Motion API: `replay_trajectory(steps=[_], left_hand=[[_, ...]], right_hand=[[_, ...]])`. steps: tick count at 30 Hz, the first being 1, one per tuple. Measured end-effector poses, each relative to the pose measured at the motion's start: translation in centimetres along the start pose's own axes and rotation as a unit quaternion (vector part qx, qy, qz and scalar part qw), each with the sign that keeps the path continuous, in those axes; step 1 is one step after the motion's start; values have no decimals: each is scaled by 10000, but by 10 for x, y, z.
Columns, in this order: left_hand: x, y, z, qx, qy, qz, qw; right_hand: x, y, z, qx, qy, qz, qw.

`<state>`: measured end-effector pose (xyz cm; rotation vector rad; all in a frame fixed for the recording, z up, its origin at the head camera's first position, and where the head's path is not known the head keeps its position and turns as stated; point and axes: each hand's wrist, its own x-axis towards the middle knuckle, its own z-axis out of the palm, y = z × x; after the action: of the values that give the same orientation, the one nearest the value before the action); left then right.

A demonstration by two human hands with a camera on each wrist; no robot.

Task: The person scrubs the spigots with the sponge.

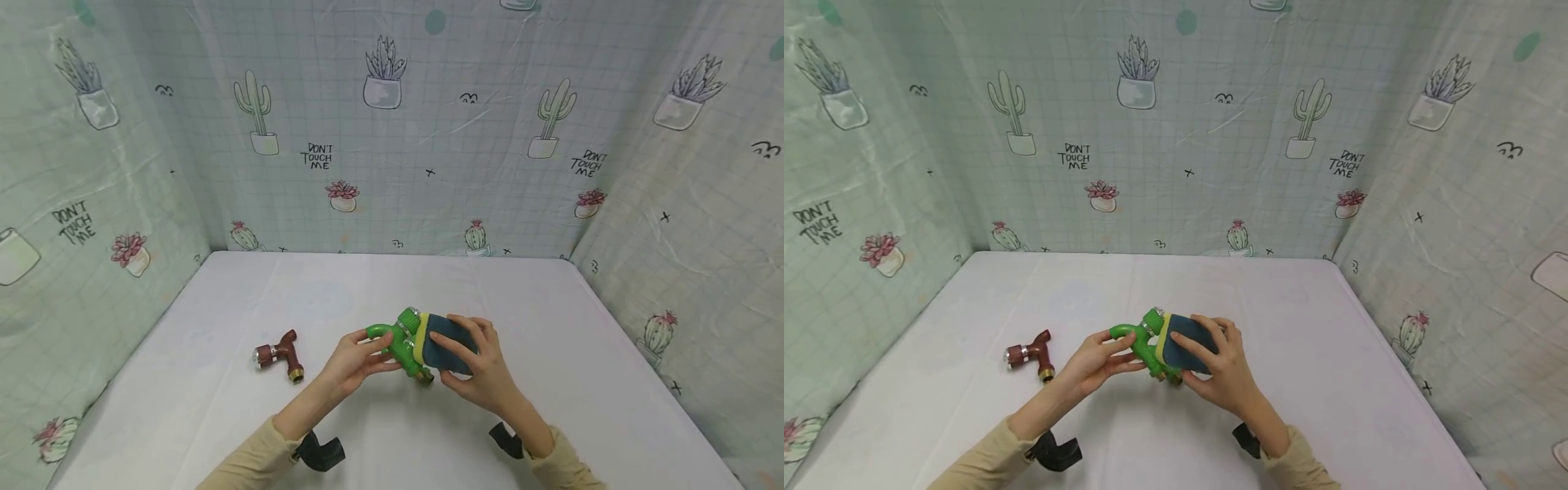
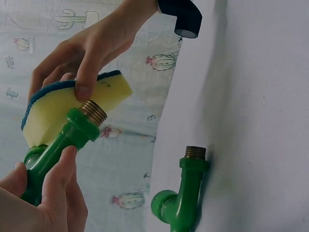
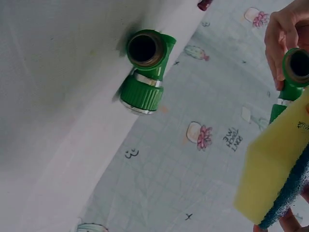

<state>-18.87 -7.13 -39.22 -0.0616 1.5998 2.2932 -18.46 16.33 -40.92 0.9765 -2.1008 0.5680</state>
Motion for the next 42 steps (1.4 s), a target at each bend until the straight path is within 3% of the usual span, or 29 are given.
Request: replay_trajectory(steps=[12,16,22,26,30,37,42], left_hand=[[2,-2,6,0,317,540,9980],[0,-2,5,137,49,507,9986],[-1,0,0,666,-529,167,9962],[-1,1,-2,1108,-823,-17,9904],[1,2,-3,1320,-829,-6,9878],[3,1,-5,1139,-527,88,9921],[2,0,-5,1001,-420,32,9941]], right_hand=[[3,-16,6,-87,-653,449,9968],[3,-17,7,-77,-628,570,9964],[6,-17,6,-208,-580,597,9963],[9,-17,5,-308,-575,524,9965],[13,-18,4,-350,-629,342,9968],[19,-12,-2,-53,-1002,38,9949],[16,-12,-7,-200,-1211,-267,9921]])
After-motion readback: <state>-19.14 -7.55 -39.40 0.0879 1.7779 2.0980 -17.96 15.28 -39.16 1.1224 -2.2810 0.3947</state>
